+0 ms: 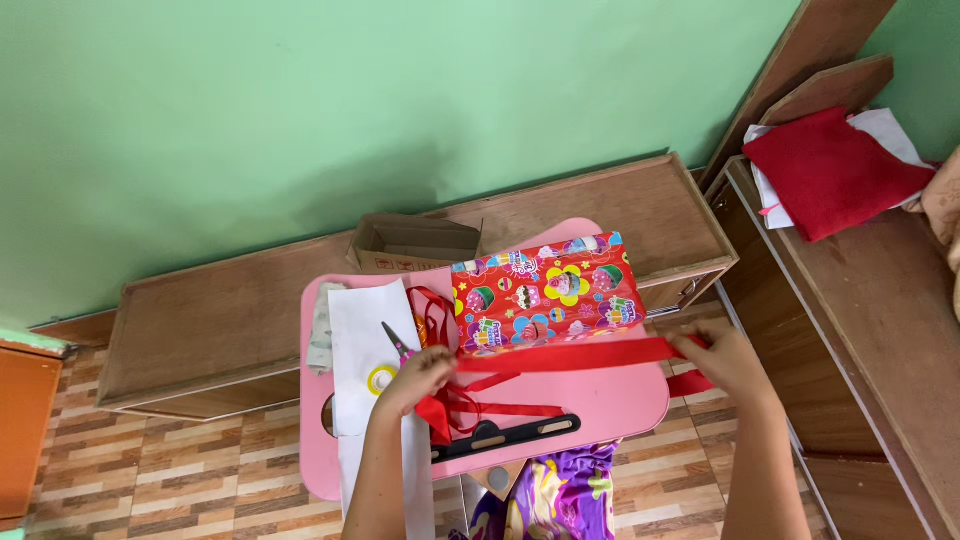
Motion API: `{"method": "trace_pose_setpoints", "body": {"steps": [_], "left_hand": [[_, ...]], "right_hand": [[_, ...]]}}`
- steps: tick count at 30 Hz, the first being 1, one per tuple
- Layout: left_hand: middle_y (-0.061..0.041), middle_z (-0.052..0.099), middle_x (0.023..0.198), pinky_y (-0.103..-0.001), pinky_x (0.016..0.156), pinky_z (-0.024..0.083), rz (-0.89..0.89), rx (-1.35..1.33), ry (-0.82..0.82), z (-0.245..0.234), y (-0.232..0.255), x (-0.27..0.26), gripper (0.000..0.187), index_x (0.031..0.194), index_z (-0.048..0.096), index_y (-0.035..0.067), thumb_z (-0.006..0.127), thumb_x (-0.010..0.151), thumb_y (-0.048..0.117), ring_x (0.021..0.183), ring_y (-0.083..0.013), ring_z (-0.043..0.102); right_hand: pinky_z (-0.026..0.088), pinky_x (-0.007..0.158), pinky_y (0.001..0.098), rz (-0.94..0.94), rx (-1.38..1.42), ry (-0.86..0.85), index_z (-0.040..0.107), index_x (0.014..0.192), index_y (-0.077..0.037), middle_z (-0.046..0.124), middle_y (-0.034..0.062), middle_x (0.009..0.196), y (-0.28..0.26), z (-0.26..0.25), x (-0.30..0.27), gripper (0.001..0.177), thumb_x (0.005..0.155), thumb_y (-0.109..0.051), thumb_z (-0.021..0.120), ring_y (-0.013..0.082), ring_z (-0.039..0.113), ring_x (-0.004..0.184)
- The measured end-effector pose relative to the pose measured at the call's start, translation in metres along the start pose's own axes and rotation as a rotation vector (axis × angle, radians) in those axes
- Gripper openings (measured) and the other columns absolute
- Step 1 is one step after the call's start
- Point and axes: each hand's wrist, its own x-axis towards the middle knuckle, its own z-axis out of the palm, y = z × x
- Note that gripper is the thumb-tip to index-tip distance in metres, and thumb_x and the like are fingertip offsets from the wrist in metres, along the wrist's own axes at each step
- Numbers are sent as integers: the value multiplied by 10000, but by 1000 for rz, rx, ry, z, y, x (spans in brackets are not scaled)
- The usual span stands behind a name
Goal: The person wraps a rectangular box with red patterned paper, secures it with tape, and ties a red ribbon around it. They use scissors to cut the ribbon and tape to seal the paper, then adjust the ribbon to form a bow.
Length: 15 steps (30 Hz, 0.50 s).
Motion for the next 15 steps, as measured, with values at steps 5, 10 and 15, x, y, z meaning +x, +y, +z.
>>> {"method": "trace_pose_setpoints", "body": {"steps": [5,10,15], "left_hand": [[-44,705,830,-295,756,513,17,561,72,20,29,-19,340,957,706,50,858,804,313,804,-156,678],[-79,663,908,-299,757,522,220,441,67,27,41,-24,333,1018,610,43,834,812,177,828,-154,630],[-3,666,930,-263,571,445,-85,283,8,24,46,-31,279,1109,610,111,736,870,184,651,-93,521]], "right_hand": [[544,758,385,-1,-169,-115,817,1039,-108,779,117,884,13,19,18,370,788,-379,790,245,725,816],[569,746,407,49,-142,-105,787,1033,-59,785,155,871,29,35,29,412,806,-403,784,283,747,796],[569,757,409,100,-187,-77,762,1036,-41,772,166,883,40,36,33,436,818,-417,791,287,736,807]]}}
